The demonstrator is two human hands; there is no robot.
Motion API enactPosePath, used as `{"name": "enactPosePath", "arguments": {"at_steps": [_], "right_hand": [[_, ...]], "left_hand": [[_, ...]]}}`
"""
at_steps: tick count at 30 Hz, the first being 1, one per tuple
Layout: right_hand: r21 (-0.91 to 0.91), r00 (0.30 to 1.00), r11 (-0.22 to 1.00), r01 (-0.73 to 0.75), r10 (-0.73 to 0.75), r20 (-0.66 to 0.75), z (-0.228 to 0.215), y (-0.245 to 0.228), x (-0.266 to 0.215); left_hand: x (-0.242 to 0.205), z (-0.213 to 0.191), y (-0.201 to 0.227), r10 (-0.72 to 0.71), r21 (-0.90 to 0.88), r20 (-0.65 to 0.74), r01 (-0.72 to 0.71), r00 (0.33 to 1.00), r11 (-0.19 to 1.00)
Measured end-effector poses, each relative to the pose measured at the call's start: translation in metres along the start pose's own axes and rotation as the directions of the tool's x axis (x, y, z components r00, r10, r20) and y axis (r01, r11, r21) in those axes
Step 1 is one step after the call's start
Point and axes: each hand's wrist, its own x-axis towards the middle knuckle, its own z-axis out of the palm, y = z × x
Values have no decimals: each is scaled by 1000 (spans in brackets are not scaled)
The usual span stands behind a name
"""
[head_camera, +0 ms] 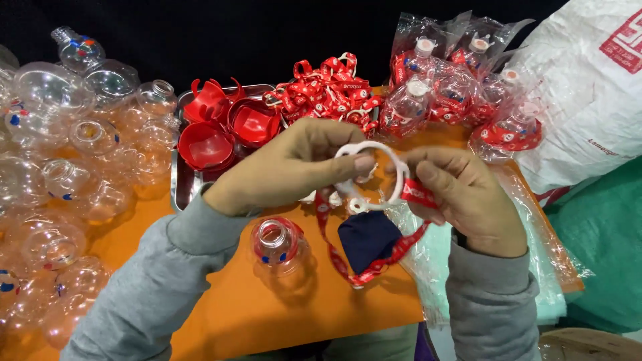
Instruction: Assembling a plastic bottle by wiping it clean, attaching a red base, and securing a red lanyard.
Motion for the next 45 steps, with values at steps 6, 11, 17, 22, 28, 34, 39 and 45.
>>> {"name": "enactPosePath", "arguments": {"at_steps": [6, 11, 17, 22, 28, 34, 39, 45], "right_hand": [[-129, 990, 991, -32, 49, 135, -6, -16, -24], [-196, 926, 980, -19, 91, 367, 12, -28, -13], [80, 976, 995, -65, 47, 213, 11, -8, -12], [476, 894, 875, -89, -141, 426, -41, -19, -19], [539, 961, 842, 26, -169, 218, -91, -5, -64], [539, 954, 832, -131, -41, 295, -80, 11, -64], [439, 922, 867, -235, 56, 382, -60, 21, -61], [440, 971, 880, -178, 85, 224, -34, 46, -63]], "left_hand": [[-31, 8, 2, 27, -117, -128, -42, 991, 992], [-34, 18, -1, 3, -224, -54, -15, 999, 974], [-34, 24, -6, -54, -192, -38, 46, 998, 980], [-79, 11, 0, -139, -138, -79, 127, 987, 982], [-169, -5, -44, 55, -228, -326, -135, 944, 964], [-183, 15, -73, 219, -352, -609, -507, 762, 786], [-192, 25, -87, 182, -437, -696, -611, 695, 660], [-243, 14, -159, -84, -431, -734, -367, 673, 824]]}}
